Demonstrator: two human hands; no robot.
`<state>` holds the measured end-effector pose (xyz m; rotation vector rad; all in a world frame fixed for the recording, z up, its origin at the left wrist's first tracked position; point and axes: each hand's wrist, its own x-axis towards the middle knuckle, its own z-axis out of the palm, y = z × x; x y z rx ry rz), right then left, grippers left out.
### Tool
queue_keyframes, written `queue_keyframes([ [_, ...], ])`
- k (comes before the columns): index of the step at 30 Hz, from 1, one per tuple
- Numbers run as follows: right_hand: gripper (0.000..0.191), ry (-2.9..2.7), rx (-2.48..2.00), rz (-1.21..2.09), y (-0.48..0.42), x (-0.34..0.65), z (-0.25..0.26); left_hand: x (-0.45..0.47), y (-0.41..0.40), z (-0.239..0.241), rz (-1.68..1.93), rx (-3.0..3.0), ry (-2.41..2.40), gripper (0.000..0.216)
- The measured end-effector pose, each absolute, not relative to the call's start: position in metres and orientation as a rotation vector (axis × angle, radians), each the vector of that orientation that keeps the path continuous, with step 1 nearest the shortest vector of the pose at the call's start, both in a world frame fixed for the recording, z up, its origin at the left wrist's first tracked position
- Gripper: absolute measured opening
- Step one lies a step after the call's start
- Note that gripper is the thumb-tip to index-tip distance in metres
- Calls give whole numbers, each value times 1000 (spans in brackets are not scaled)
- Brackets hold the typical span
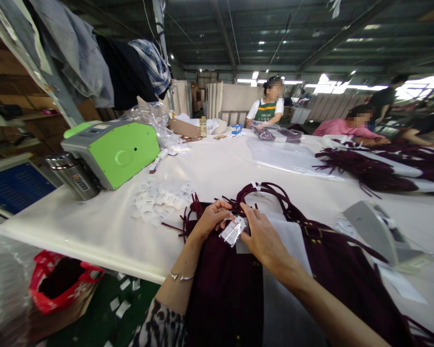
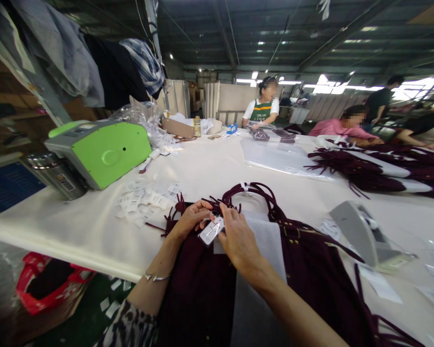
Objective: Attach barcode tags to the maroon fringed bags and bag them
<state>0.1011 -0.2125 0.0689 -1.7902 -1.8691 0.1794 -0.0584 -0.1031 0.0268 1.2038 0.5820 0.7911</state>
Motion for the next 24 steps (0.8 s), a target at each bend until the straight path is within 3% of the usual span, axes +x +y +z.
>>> queue_keyframes([
  [12,64,-1659,-1598,805,-228,107,81,-61,-102,25,768,1239,578,40],
  [24,60,-1804,-1531,815,-246,112,80,-61,-105,31,677,1202,519,45],
])
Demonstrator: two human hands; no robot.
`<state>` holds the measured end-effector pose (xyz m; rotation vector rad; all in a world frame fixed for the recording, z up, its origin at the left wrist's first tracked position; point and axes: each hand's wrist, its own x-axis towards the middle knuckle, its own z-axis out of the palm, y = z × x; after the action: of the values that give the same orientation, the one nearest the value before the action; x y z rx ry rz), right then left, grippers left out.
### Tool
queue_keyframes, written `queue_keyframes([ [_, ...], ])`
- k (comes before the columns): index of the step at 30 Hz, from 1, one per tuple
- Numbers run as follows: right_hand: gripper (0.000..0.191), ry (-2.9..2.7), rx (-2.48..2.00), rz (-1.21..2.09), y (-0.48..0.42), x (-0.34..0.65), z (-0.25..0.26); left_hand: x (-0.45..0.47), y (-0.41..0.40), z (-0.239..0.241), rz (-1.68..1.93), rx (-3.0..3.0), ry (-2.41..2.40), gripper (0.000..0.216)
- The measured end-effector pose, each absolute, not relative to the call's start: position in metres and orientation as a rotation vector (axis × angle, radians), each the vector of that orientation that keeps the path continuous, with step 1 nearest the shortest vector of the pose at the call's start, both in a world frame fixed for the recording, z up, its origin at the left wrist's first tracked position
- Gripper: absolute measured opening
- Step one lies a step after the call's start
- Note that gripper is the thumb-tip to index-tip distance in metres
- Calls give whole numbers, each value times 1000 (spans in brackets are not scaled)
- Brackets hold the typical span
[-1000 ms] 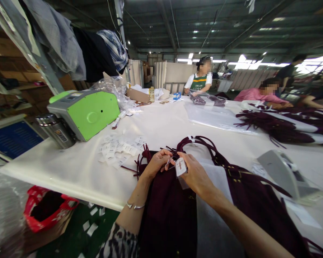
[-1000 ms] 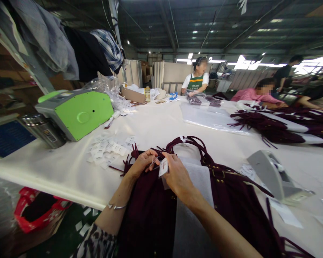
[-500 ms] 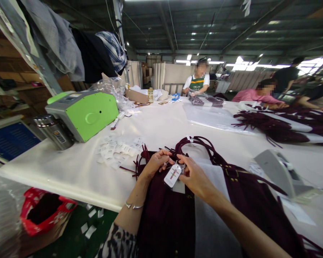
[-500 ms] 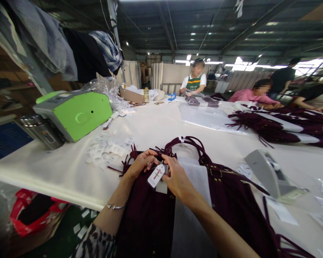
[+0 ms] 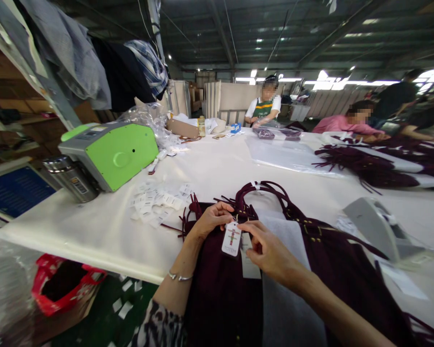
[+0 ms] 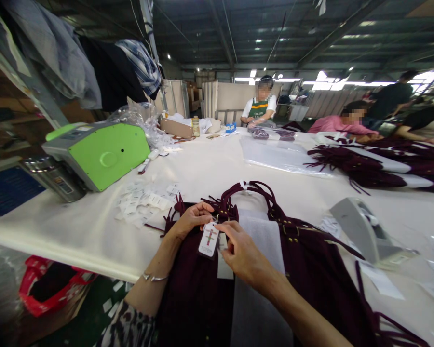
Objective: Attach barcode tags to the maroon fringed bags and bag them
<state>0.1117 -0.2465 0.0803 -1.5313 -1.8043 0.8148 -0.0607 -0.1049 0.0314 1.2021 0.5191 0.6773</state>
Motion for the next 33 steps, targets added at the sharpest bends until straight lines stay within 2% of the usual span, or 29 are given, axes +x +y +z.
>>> queue_keyframes([
  [3,67,-1920,-1538,796,-255,116,76,-62,-106,30,758,1066,492,43],
  [6,63,-2063,-1568,793,-267,125,78,-63,-106,28,818,924,422,38],
  [8,53,-2156,-1607,789,-272,131,86,-64,-105,26,835,886,397,34],
  [12,16,-2220,-1825,555,-265,131,115,-66,-103,24,878,888,395,30],
  [15,15,-2227,-1767,286,-243,117,126,-66,-103,24,889,895,390,30],
  [17,17,-2304,-1602,234,-226,106,121,-66,-103,24,895,895,389,32],
  [22,47,-2471,-1500,328,-199,93,98,-67,-103,23,925,891,393,35],
  [27,26,-2354,-1532,344,-195,104,93,-67,-102,20,904,932,414,33],
  [33,5,-1999,-1426,635,-192,117,88,-65,-103,22,908,1031,408,29],
])
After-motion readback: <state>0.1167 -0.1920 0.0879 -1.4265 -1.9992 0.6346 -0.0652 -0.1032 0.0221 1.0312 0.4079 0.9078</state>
